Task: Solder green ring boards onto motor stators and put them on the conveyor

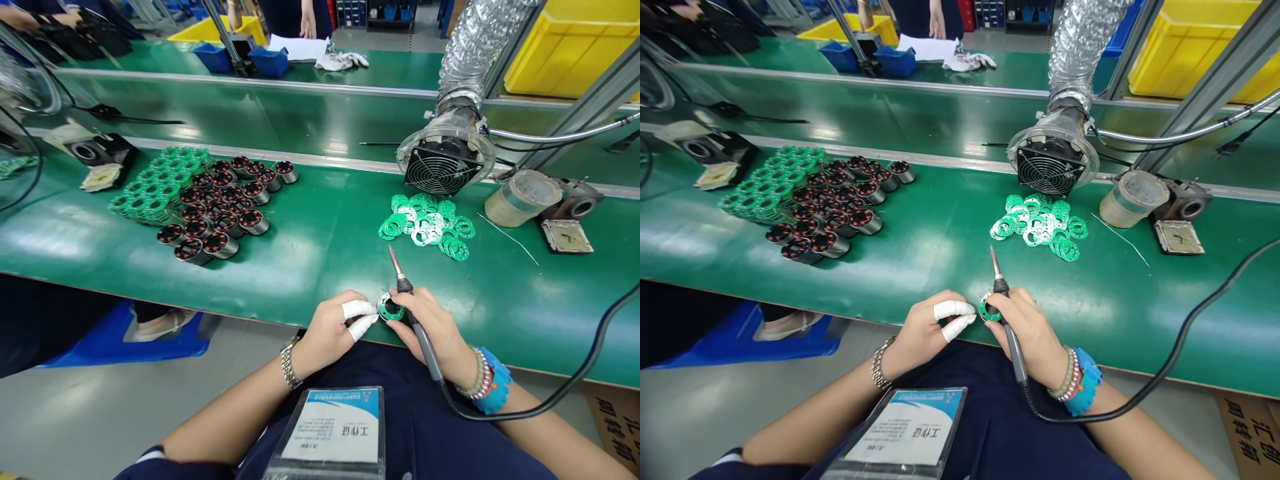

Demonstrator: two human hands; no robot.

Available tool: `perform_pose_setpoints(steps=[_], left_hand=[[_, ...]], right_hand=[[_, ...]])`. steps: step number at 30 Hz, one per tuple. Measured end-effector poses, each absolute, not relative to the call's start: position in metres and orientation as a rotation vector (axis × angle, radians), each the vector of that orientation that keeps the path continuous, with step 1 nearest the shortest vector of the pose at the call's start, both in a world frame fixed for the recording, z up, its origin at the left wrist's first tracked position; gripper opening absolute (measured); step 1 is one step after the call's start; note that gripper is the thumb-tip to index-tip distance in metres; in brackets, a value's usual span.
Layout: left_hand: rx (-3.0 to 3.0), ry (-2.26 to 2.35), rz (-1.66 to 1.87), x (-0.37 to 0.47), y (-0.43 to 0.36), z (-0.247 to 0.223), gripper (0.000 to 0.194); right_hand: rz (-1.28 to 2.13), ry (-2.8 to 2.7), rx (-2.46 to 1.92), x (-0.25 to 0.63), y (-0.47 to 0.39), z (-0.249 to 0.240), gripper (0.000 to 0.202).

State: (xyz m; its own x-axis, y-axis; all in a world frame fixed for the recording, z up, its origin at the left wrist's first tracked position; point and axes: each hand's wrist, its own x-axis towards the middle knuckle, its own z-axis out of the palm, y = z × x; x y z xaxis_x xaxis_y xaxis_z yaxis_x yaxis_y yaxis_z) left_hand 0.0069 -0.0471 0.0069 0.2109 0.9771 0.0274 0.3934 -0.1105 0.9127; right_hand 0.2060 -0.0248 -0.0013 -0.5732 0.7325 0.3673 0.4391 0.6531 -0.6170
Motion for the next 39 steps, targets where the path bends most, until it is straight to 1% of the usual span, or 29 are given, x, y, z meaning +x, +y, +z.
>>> perform_pose_setpoints(steps=[2, 5, 8, 13, 19, 26, 32, 39], left_hand=[[1.408, 1.261, 0.881, 0.014, -0.043, 0.004, 0.009], [1.031, 1.138, 0.822, 0.023, -0.036, 0.002, 0.016], [0.888, 1.085, 0.808, 0.026, -0.032, 0.001, 0.020], [0.870, 1.059, 0.827, 0.025, -0.032, 0.001, 0.018], [0.994, 1.130, 0.855, 0.022, -0.037, 0.000, 0.020], [1.006, 1.218, 0.800, 0.017, -0.038, -0.002, 0.020], [0.997, 1.231, 0.777, 0.016, -0.037, -0.002, 0.017], [1.011, 1.213, 0.781, 0.016, -0.038, -0.004, 0.013]], right_hand=[[0.631, -2.251, -0.901, 0.206, -0.025, -0.001, 0.033], [0.620, -2.213, -0.884, 0.207, -0.023, 0.003, 0.033], [0.594, -2.150, -0.890, 0.204, -0.019, 0.010, 0.026], [0.572, -2.148, -0.847, 0.196, -0.014, 0.014, 0.021], [0.519, -2.203, -0.805, 0.190, -0.015, 0.005, 0.027], [0.612, -2.070, -0.932, 0.204, -0.020, 0.019, 0.021], [0.687, -2.040, -0.811, 0.227, -0.026, 0.033, 0.034], [0.858, -2.016, -0.840, 0.230, -0.030, 0.042, 0.024]])
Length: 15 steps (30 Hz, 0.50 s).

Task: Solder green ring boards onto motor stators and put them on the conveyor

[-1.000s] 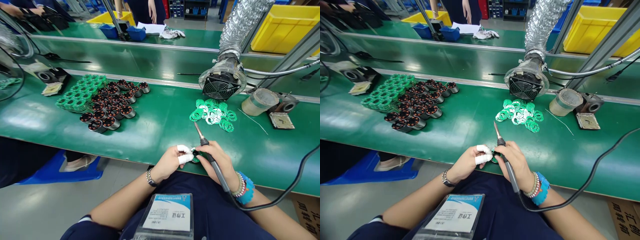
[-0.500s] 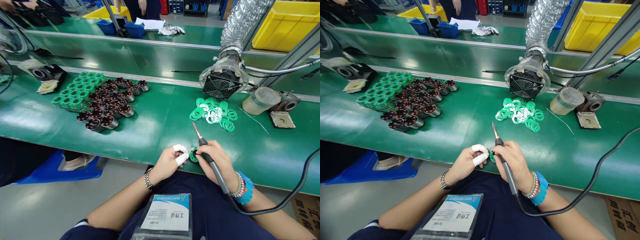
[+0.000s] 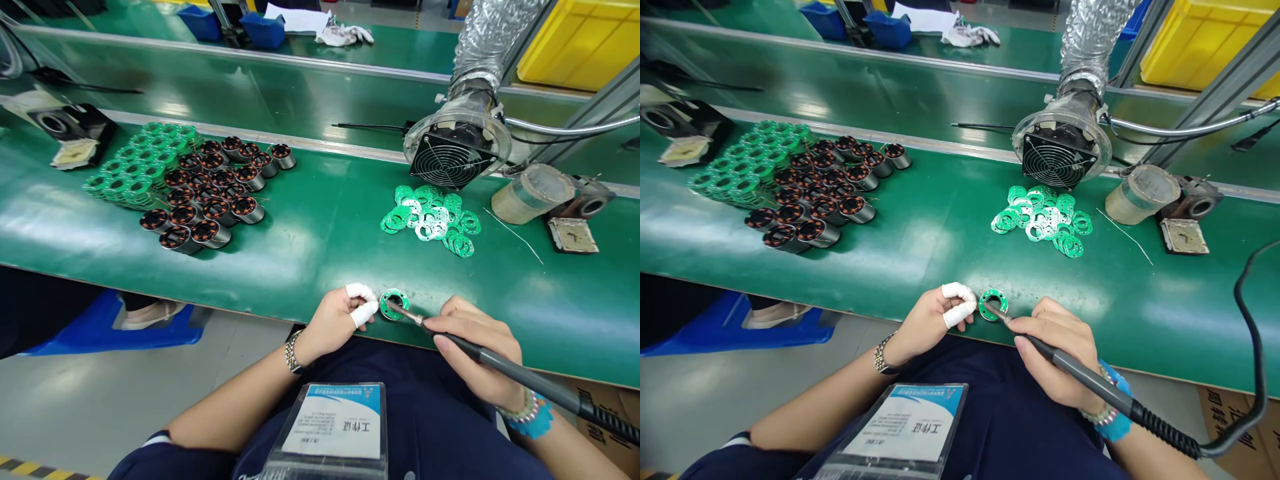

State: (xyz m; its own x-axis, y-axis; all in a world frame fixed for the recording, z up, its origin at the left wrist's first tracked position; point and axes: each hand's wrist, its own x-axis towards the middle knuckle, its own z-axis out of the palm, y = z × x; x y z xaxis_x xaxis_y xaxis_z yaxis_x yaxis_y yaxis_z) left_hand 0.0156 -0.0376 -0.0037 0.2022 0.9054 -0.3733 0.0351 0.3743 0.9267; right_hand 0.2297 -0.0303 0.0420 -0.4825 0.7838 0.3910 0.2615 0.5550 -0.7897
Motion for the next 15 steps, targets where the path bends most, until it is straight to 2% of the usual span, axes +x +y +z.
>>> perform_pose_setpoints(steps=[15], left_hand=[[1.048, 1.230, 0.767, 0.0153, -0.0372, -0.0042, 0.013]], right_hand=[[0.869, -2.033, -0.813, 0.2282, -0.0302, 0.0426, 0.024]])
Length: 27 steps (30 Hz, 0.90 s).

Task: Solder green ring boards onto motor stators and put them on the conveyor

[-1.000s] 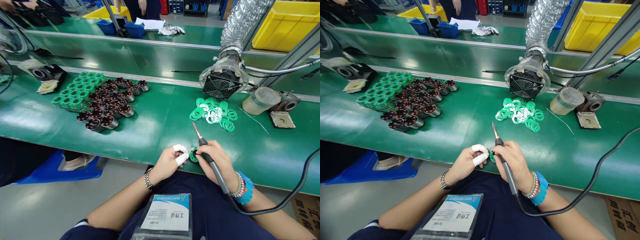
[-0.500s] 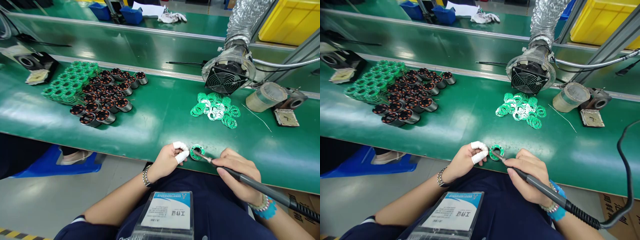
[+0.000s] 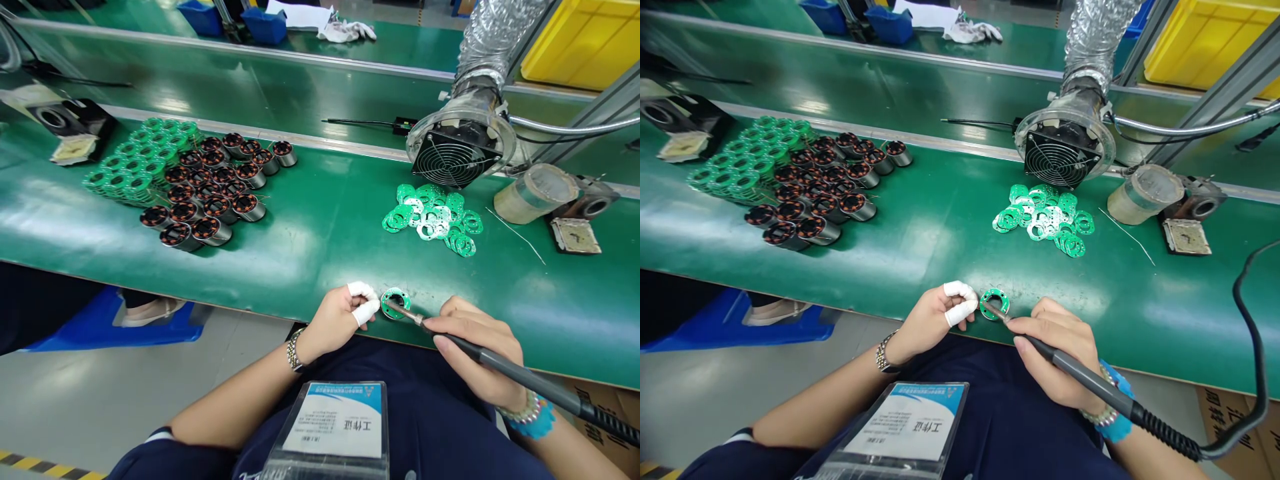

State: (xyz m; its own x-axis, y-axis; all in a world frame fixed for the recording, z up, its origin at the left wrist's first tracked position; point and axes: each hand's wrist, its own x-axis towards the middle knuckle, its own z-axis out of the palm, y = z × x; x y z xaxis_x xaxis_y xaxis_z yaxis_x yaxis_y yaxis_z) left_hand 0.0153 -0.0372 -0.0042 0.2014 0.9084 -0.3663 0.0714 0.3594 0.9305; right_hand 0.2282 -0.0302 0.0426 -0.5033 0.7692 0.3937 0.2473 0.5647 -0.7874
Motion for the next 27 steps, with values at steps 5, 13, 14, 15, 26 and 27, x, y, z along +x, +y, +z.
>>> perform_pose_setpoints(steps=[5, 13, 14, 15, 26, 27], left_hand=[[1.049, 1.223, 0.771, 0.015, -0.037, -0.004, 0.012], [1.049, 1.223, 0.782, 0.016, -0.037, -0.005, 0.013], [1.046, 1.223, 0.782, 0.016, -0.037, -0.005, 0.013], [1.039, 1.223, 0.782, 0.016, -0.038, -0.006, 0.013], [0.923, 1.190, 0.903, 0.018, -0.030, -0.013, 0.016], [0.925, 1.192, 0.903, 0.018, -0.030, -0.013, 0.016]], right_hand=[[0.803, -1.997, -0.891, 0.232, -0.031, 0.029, 0.026], [0.586, -2.163, -0.991, 0.214, -0.029, -0.005, 0.046], [0.571, -2.163, -1.002, 0.212, -0.030, -0.007, 0.045], [0.560, -2.160, -1.012, 0.210, -0.031, -0.008, 0.044], [0.624, -2.109, -1.091, 0.203, -0.011, -0.006, 0.035], [0.629, -2.109, -1.087, 0.203, -0.010, -0.006, 0.035]])
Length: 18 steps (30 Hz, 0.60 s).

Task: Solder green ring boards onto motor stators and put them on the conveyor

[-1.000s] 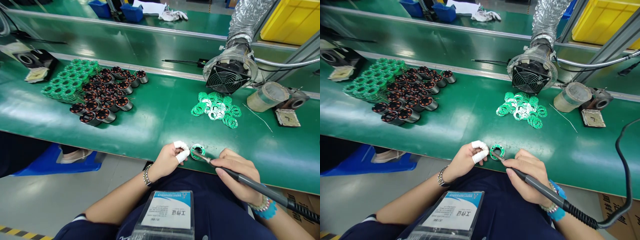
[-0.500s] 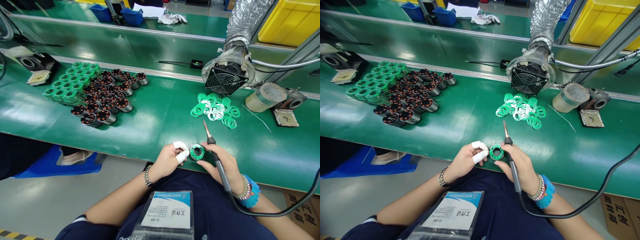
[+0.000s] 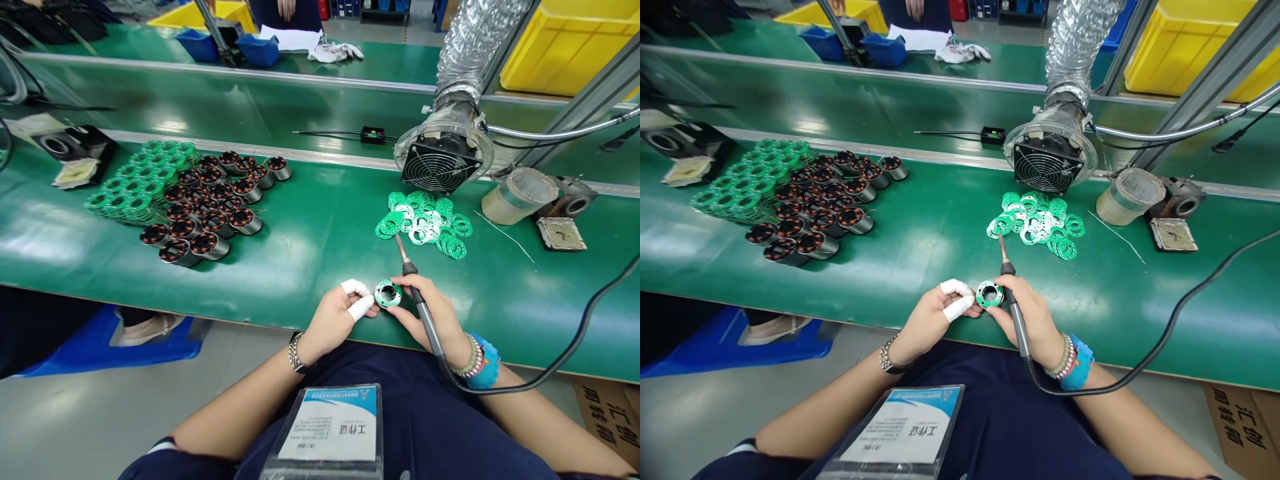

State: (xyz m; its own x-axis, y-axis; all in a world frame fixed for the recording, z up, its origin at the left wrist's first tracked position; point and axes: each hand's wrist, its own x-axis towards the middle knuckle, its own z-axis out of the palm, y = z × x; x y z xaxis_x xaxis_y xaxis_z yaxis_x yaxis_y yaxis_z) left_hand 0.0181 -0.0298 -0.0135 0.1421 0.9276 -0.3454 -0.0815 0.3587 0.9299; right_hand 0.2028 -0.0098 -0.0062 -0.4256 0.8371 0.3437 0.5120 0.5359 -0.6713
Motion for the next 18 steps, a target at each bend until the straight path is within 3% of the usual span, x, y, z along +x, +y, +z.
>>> perform_pose_setpoints(steps=[14, 18], left_hand=[[1.043, 1.158, 0.651, 0.007, -0.026, -0.004, 0.020], [1.496, 1.324, 0.617, -0.002, -0.027, -0.004, 0.023]], right_hand=[[0.669, -2.115, -1.057, 0.203, -0.009, -0.009, 0.034], [0.690, -2.106, -1.045, 0.202, -0.010, -0.010, 0.034]])
